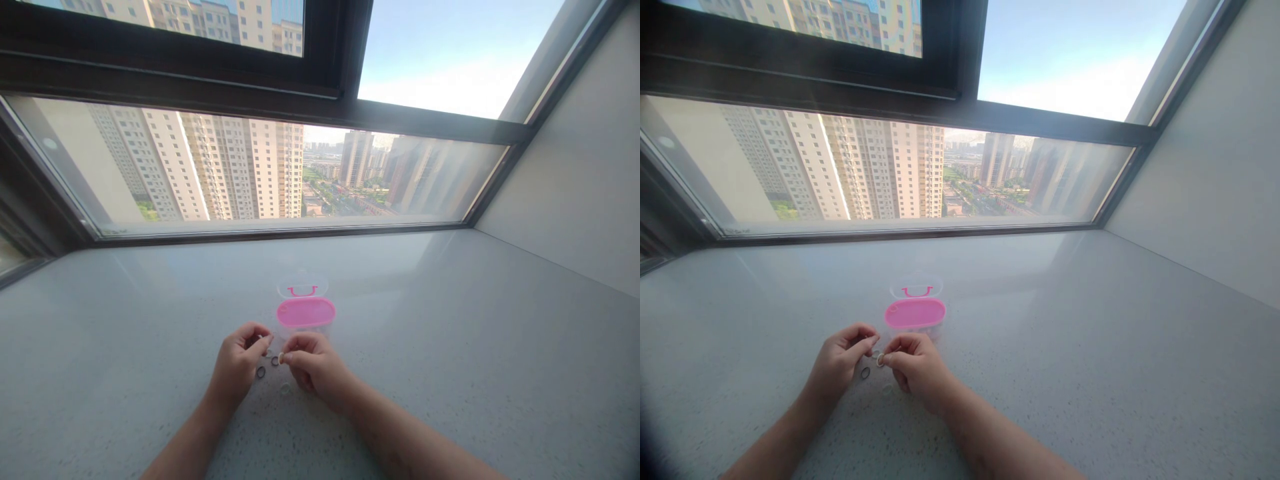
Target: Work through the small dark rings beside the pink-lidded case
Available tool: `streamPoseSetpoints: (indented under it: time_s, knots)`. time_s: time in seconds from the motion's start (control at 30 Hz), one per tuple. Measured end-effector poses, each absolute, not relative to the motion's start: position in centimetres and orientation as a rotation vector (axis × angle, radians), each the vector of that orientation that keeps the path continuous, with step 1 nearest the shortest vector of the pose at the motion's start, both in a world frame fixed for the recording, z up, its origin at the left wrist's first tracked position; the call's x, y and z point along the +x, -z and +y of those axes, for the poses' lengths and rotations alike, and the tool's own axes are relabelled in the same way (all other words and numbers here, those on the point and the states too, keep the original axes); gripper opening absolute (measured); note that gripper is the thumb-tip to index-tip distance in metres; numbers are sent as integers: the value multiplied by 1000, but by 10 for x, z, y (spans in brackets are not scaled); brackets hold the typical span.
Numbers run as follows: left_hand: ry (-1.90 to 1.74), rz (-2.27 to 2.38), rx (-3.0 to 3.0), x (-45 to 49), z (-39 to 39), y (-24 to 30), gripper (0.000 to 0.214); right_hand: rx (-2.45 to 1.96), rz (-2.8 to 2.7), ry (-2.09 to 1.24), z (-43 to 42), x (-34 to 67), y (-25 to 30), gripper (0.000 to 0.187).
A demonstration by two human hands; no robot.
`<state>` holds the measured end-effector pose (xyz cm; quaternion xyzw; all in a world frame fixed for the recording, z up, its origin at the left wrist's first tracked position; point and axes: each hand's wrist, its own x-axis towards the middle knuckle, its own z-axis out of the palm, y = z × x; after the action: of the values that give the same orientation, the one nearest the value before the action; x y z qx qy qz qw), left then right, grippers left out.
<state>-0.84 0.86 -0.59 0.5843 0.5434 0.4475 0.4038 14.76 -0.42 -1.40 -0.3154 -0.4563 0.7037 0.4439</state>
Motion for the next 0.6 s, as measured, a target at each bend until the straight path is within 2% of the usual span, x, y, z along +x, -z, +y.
streamPoseSetpoints:
  time_s: [0.6]
  knots:
    - [-1147, 1373, 1472, -8, 8, 7, 13, -814, -1150, -1749, -5, 148, 13, 4]
